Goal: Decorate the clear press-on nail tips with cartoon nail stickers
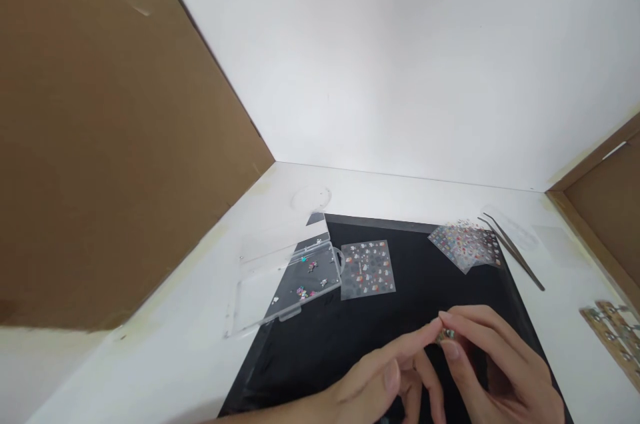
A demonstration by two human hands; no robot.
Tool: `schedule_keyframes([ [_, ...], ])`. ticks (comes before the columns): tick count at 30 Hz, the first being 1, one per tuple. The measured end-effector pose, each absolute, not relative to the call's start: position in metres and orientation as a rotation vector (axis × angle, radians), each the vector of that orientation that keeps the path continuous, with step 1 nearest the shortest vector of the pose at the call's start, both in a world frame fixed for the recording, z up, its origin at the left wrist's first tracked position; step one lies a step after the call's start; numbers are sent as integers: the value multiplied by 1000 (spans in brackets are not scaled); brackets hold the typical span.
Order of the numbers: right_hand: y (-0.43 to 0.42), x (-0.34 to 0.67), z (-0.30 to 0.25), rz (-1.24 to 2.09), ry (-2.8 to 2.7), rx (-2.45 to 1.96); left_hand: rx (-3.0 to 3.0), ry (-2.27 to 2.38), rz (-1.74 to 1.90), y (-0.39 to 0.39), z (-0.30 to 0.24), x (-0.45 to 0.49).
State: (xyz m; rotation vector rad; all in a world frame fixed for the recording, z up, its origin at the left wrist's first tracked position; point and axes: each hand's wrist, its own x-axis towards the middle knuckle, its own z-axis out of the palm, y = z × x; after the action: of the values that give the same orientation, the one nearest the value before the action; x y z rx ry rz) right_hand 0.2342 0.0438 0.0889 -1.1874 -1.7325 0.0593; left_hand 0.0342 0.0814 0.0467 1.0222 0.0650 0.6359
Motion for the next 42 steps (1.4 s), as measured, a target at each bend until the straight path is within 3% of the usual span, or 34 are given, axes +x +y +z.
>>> schedule_keyframes([
  [27, 49, 235, 96, 287, -1642, -1118, 1008, 102, 680, 74, 44, 35],
  [36, 58, 241, 106, 161, -1678, -1165, 987, 94, 772, 79, 39, 36],
  [42, 53, 287, 122, -178, -1838, -1310, 879, 160, 800, 84, 41, 36],
])
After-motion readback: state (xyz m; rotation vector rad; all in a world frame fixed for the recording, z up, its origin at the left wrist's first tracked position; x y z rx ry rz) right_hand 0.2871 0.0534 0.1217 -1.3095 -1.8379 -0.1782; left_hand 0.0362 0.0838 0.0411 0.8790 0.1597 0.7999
